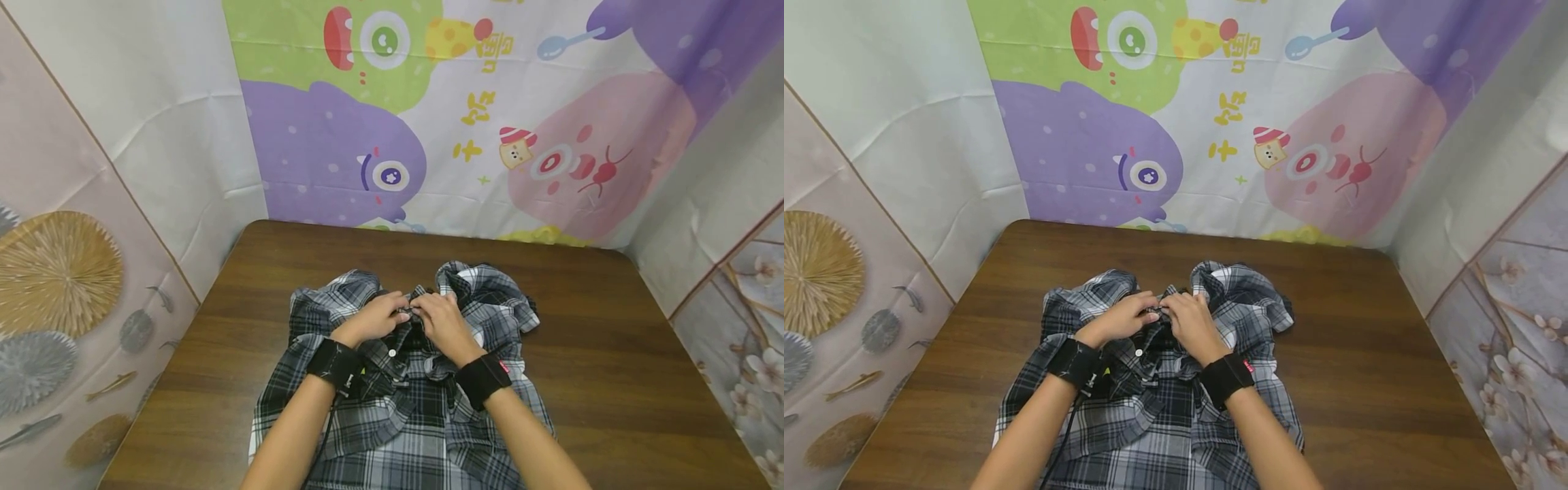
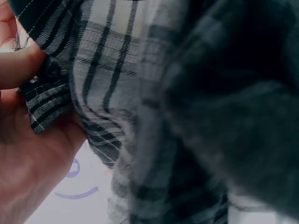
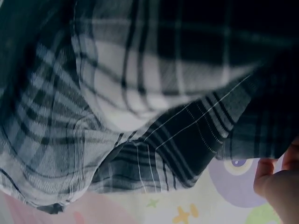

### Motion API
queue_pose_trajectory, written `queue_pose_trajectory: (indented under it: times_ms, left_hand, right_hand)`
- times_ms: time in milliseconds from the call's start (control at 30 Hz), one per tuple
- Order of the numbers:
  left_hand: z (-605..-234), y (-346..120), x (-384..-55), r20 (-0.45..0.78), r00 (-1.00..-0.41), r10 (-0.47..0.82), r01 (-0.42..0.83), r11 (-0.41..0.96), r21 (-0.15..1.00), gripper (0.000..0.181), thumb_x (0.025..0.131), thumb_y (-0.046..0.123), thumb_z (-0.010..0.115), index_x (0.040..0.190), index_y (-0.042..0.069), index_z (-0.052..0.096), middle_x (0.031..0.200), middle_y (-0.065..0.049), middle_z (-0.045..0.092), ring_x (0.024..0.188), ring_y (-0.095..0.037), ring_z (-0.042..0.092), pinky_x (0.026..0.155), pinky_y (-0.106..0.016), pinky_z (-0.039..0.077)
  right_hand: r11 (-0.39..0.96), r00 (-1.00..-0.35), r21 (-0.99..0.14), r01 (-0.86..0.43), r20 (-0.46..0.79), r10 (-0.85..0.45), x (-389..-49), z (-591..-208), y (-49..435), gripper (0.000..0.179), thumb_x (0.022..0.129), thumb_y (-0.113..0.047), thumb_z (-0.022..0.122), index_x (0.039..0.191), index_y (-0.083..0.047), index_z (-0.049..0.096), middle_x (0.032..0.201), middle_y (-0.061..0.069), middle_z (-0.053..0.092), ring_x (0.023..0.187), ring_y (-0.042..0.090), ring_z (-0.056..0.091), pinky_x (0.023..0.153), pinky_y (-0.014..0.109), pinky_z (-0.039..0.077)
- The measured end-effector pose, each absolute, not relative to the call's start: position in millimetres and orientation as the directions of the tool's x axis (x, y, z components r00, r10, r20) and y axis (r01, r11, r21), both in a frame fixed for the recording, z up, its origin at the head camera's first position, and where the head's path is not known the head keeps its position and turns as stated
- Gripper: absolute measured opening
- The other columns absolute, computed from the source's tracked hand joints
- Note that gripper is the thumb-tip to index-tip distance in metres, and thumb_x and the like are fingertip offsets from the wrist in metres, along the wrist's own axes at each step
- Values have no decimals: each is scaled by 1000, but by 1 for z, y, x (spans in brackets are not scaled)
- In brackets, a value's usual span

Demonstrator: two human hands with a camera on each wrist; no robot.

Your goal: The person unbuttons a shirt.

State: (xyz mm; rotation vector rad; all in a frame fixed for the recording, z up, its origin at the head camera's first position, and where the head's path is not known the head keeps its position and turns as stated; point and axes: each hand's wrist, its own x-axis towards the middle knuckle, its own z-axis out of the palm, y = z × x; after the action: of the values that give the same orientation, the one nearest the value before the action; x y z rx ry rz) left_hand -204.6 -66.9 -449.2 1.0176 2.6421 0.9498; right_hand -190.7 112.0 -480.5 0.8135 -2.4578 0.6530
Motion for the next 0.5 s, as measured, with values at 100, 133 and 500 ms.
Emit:
queue_pose_trajectory:
  times_ms: [100,133,500]
  left_hand:
    - [-453,-66,-204,90,-768,634,540,566,622,16,94,9,52,104,1,61,118,-18,57,118,-35,50,98,-45,39]
    - [-454,-66,-205,100,-768,632,544,563,622,17,94,9,52,105,1,61,117,-18,57,117,-35,51,98,-45,40]
    - [-455,-64,-203,71,-814,577,487,610,625,12,93,12,55,99,3,59,91,-6,53,81,-17,49,74,-31,42]
  right_hand:
    - [710,-723,-307,-633,562,-402,-189,-482,109,7,90,-9,58,93,-9,65,89,3,67,79,19,60,74,36,36]
    - [711,-727,-315,-629,562,-395,-188,-482,109,7,90,-8,58,93,-8,65,88,3,67,79,19,60,74,36,36]
    - [745,-822,-414,-523,476,-313,-185,-470,111,7,90,-10,60,92,-5,64,79,7,67,72,23,60,77,40,36]
